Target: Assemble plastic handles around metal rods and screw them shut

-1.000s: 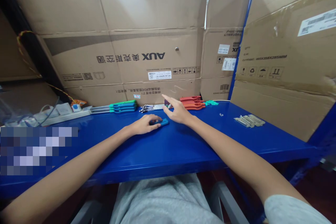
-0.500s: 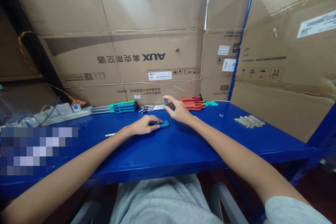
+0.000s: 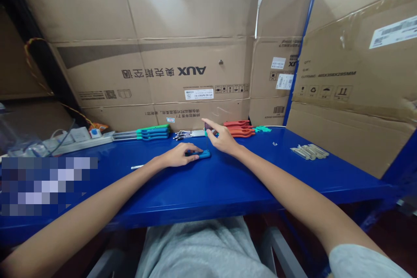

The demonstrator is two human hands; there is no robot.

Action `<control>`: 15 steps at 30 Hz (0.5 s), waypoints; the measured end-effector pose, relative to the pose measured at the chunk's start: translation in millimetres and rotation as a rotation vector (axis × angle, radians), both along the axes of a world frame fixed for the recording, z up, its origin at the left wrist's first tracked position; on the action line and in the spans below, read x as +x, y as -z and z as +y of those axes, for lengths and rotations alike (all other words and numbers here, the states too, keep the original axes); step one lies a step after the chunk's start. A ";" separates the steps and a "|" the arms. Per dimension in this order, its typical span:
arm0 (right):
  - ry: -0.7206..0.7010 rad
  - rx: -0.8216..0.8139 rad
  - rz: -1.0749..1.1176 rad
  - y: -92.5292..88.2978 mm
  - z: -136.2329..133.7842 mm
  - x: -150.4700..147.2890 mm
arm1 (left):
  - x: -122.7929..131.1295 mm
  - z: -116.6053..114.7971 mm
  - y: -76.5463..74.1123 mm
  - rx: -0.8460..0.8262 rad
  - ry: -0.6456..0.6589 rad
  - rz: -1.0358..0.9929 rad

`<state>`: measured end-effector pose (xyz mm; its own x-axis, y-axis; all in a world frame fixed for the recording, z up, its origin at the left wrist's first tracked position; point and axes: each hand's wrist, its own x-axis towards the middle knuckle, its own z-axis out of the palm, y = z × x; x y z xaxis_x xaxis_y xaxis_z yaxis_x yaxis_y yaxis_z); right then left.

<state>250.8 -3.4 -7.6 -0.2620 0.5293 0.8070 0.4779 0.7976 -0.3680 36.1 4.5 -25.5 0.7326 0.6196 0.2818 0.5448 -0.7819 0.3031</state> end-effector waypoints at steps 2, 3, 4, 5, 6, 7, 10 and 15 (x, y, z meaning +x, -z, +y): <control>-0.007 -0.009 0.020 -0.2 0.5 -0.1 | 0.0 0.3 0.0 -0.005 -0.002 0.002; -0.010 -0.009 0.028 0.0 0.9 -0.1 | 0.0 0.4 -0.1 -0.009 -0.004 0.002; -0.015 -0.010 0.033 0.3 1.4 -0.1 | 0.0 0.6 -0.1 -0.015 -0.005 0.002; -0.020 -0.012 0.037 0.7 2.0 -0.1 | 0.0 0.7 -0.1 -0.020 -0.006 0.000; -0.026 -0.015 0.039 1.2 2.7 -0.2 | 0.0 0.9 -0.1 -0.023 -0.005 -0.001; -0.033 -0.017 0.041 1.7 3.5 -0.4 | 0.1 1.0 -0.1 -0.027 -0.003 -0.002; -0.057 -0.023 0.044 2.8 6.0 -0.9 | 0.1 1.2 0.1 -0.026 -0.001 -0.003; -0.055 -0.036 0.054 3.2 7.0 -0.7 | 0.2 0.2 -0.7 -0.027 -0.003 -0.003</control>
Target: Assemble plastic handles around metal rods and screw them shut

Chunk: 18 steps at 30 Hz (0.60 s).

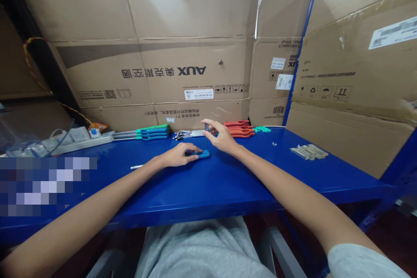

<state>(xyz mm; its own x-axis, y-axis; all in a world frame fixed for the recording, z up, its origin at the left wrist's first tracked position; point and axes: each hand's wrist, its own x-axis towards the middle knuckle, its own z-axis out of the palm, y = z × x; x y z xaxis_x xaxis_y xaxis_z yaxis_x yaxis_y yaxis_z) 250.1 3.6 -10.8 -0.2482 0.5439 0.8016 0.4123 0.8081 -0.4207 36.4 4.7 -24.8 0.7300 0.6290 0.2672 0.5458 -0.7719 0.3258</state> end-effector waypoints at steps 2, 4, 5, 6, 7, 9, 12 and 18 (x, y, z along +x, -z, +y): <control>0.026 0.006 -0.010 -0.2 -1.5 0.2 | 0.2 -0.2 -0.5 -0.001 0.001 0.001; 0.041 0.024 -0.031 -0.8 -3.7 0.0 | 0.3 -0.1 -0.7 -0.002 -0.006 0.006; 0.036 0.026 -0.039 -1.3 -4.9 -0.2 | 0.3 0.0 -0.6 -0.005 -0.011 0.009; 0.022 0.015 -0.042 -1.8 -6.2 -0.6 | 0.3 0.2 -0.4 -0.008 -0.014 0.010; 0.002 -0.006 -0.041 -2.3 -7.4 -0.9 | 0.2 0.5 -0.3 -0.010 -0.014 0.009; -0.036 -0.056 -0.028 -3.4 -9.5 -1.7 | 0.0 0.8 0.1 -0.011 -0.011 0.003; -0.049 -0.075 -0.017 -4.5 -10.7 -2.1 | -0.3 0.8 0.3 -0.009 -0.008 0.001; -0.008 -0.002 -0.043 -3.0 -5.5 -0.1 | 0.1 0.4 0.3 -0.006 -0.003 -0.001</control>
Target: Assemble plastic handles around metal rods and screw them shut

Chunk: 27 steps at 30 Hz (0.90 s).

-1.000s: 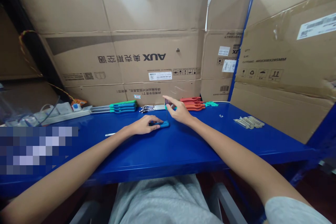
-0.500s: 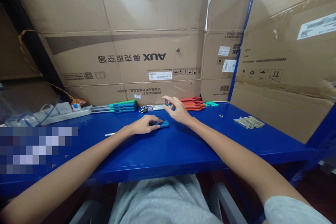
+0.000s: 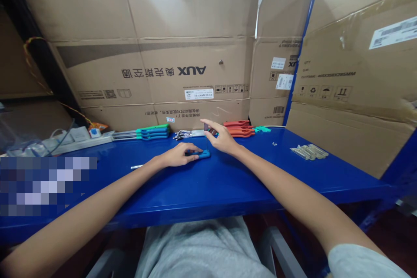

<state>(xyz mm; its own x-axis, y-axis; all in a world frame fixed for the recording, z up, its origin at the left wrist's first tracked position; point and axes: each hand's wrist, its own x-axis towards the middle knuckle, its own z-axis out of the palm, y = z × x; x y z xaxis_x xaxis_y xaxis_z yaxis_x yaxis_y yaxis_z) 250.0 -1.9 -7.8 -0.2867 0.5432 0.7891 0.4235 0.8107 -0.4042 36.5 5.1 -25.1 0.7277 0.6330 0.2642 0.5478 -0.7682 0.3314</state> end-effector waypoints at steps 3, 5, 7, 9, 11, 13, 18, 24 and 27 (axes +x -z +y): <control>0.013 0.023 0.003 1.9 3.6 0.6 | -0.1 -0.3 -0.3 0.007 0.003 0.004; 0.028 0.031 0.014 3.0 4.6 0.3 | -0.1 -1.0 -0.9 0.009 0.000 0.007; 0.050 0.041 0.019 3.4 3.5 -0.5 | 0.2 -1.8 -1.7 0.009 -0.003 0.011; 0.064 0.046 0.014 2.8 0.5 -1.5 | 0.5 -2.4 -2.3 0.008 -0.005 0.011; 0.054 0.026 0.004 1.4 -3.4 -2.3 | 0.7 -2.4 -2.3 0.002 -0.001 0.007; 0.020 -0.023 -0.010 0.0 -6.3 -2.7 | 0.8 -1.9 -1.9 -0.006 0.003 0.004; -0.035 -0.095 -0.005 -0.2 -4.9 -1.3 | 0.8 -1.5 -1.6 0.003 -0.006 0.011; -0.009 -0.017 -0.042 0.5 -2.7 -0.4 | 0.6 -3.4 -3.5 0.001 0.006 0.016; -0.007 -0.043 -0.081 3.1 -3.1 -1.7 | 0.3 -2.3 -2.5 -0.003 0.011 0.008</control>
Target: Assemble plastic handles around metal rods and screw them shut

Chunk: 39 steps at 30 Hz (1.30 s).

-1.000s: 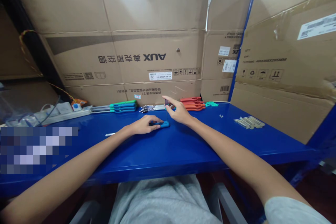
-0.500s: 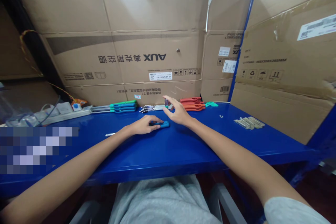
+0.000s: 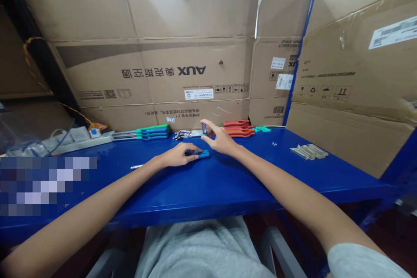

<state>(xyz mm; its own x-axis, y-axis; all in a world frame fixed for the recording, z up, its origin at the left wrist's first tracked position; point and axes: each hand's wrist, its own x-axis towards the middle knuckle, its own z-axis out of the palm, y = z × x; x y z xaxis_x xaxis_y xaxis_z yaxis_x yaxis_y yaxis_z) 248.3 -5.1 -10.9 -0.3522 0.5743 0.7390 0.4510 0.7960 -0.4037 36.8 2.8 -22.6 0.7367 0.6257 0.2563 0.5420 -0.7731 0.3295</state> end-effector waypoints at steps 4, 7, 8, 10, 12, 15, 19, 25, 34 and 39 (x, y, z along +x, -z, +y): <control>-0.008 -0.017 -0.021 4.6 0.9 -0.8 | -0.2 2.0 1.9 -0.011 0.006 -0.002; -0.002 0.006 -0.001 3.9 1.0 0.2 | 0.2 1.4 1.3 -0.009 0.000 0.007; 0.002 0.016 0.002 2.7 0.8 0.8 | 0.4 0.8 0.7 -0.006 -0.001 0.008; 0.012 0.044 0.015 -0.4 0.1 1.9 | 0.8 -0.8 -0.8 -0.003 -0.009 0.012; 0.021 0.070 0.031 -3.2 -0.6 2.8 | 1.1 -2.1 -1.9 -0.005 -0.018 0.017; 0.031 0.085 0.044 -5.1 -0.9 3.7 | 1.1 -2.5 -2.1 -0.007 -0.023 0.017; 0.052 0.104 0.052 -4.4 0.8 4.6 | 0.8 -1.5 -0.9 0.004 -0.015 0.011; 0.091 0.148 0.017 -4.6 4.5 6.7 | 0.5 -0.3 -0.9 0.007 -0.020 0.016; 0.129 0.147 -0.005 -8.3 2.2 5.5 | 1.4 -1.8 -1.8 0.000 -0.038 0.027; 0.091 0.095 0.095 -8.7 1.6 1.7 | 1.6 -2.2 -2.1 -0.011 -0.043 0.027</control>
